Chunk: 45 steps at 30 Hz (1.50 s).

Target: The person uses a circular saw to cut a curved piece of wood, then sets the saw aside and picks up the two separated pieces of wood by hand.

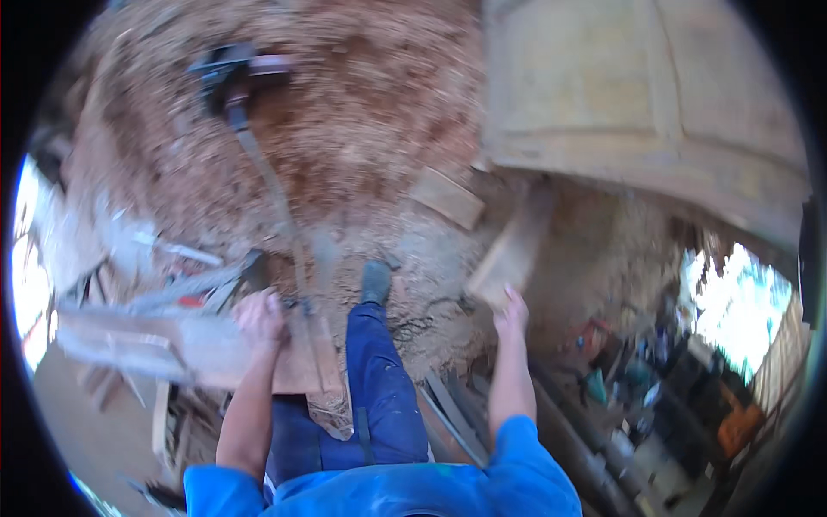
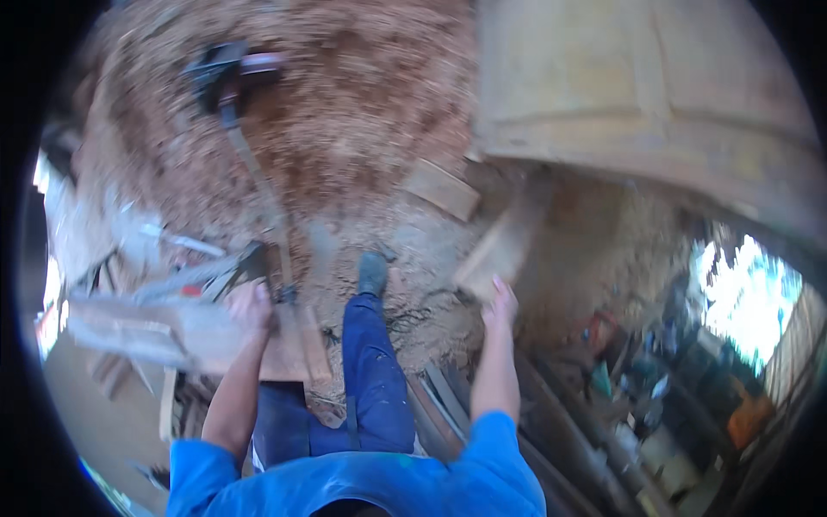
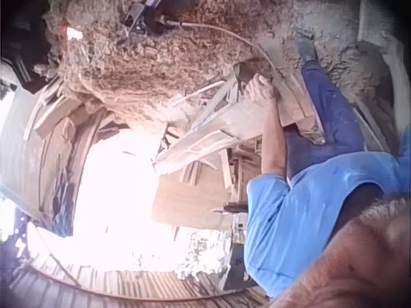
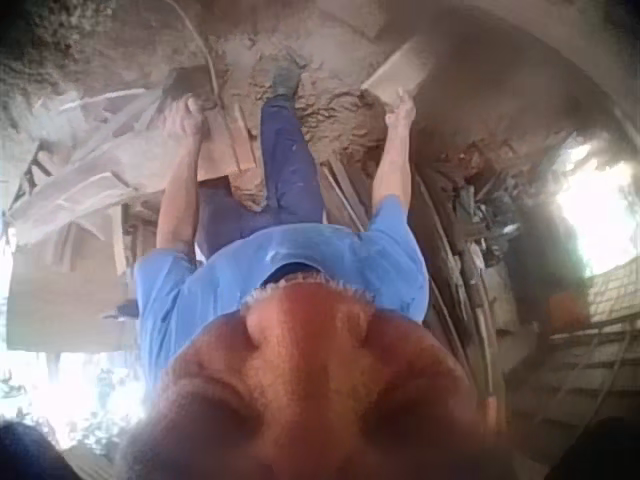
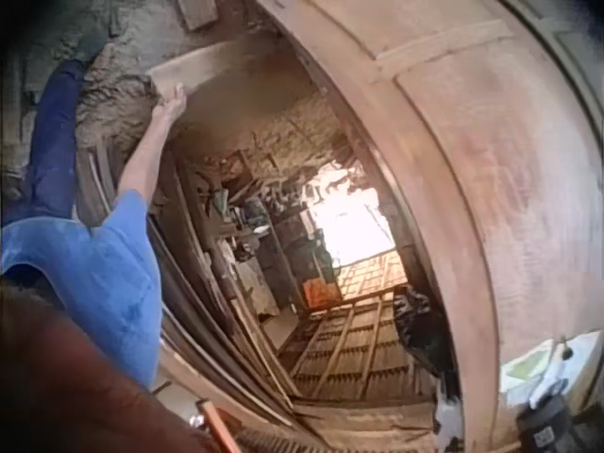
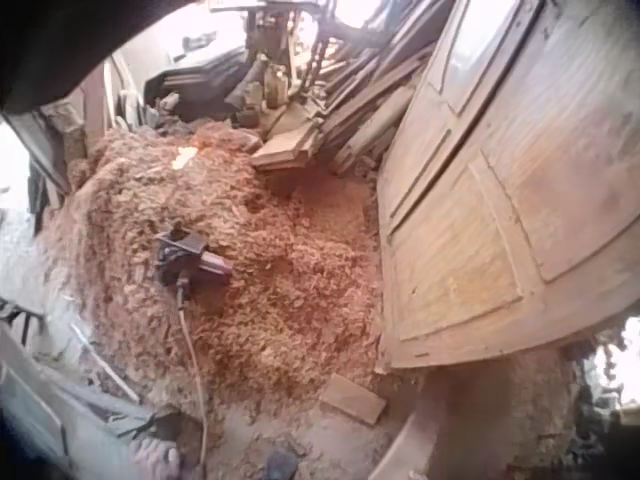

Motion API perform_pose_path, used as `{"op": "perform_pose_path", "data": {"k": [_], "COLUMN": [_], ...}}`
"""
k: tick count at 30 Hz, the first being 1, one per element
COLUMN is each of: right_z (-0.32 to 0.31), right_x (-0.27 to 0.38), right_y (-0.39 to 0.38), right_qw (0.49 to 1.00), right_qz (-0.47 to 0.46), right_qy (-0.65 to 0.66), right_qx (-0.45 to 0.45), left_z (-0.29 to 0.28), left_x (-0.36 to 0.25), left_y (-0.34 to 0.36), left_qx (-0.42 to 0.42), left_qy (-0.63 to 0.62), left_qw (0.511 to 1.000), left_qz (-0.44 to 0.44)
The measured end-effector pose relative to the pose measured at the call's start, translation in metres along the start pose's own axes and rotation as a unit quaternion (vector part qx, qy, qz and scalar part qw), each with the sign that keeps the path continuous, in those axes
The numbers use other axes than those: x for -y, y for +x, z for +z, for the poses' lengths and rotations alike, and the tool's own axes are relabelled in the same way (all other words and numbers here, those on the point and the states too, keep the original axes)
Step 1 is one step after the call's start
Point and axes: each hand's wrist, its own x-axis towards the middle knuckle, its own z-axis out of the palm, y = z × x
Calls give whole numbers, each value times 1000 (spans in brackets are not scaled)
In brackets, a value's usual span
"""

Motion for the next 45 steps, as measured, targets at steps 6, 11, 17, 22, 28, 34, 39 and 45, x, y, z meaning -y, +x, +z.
{"op": "perform_pose_path", "data": {"k": [6, 11, 17, 22, 28, 34, 39, 45], "right_z": [-111, -82, -37, 142, 371, 512, 587, 614], "right_x": [16, 53, 73, 36, -105, -271, -360, -410], "right_y": [-248, -458, -517, -524, -511, -503, -492, -456], "right_qw": [976, 830, 622, 526, 410, 430, 417, 356], "right_qz": [-14, -56, -303, -432, -459, -400, -374, -455], "right_qy": [-197, -548, -706, -672, -662, -595, -596, -595], "right_qx": [90, 93, 149, 291, 427, 549, 575, 559], "left_z": [-18, -31, -73, -90, -91, -94, -92, -98], "left_x": [-8, 13, 77, 242, 438, 511, 533, 539], "left_y": [11, 2, -28, -50, -71, -50, -51, -61], "left_qx": [-24, -30, -179, -327, -345, -235, -185, -202], "left_qy": [-46, -173, -433, -333, -313, -259, -255, -346], "left_qw": [998, 984, 878, 806, 665, 677, 688, 689], "left_qz": [28, 32, -96, -366, -584, -647, -653, -603]}}
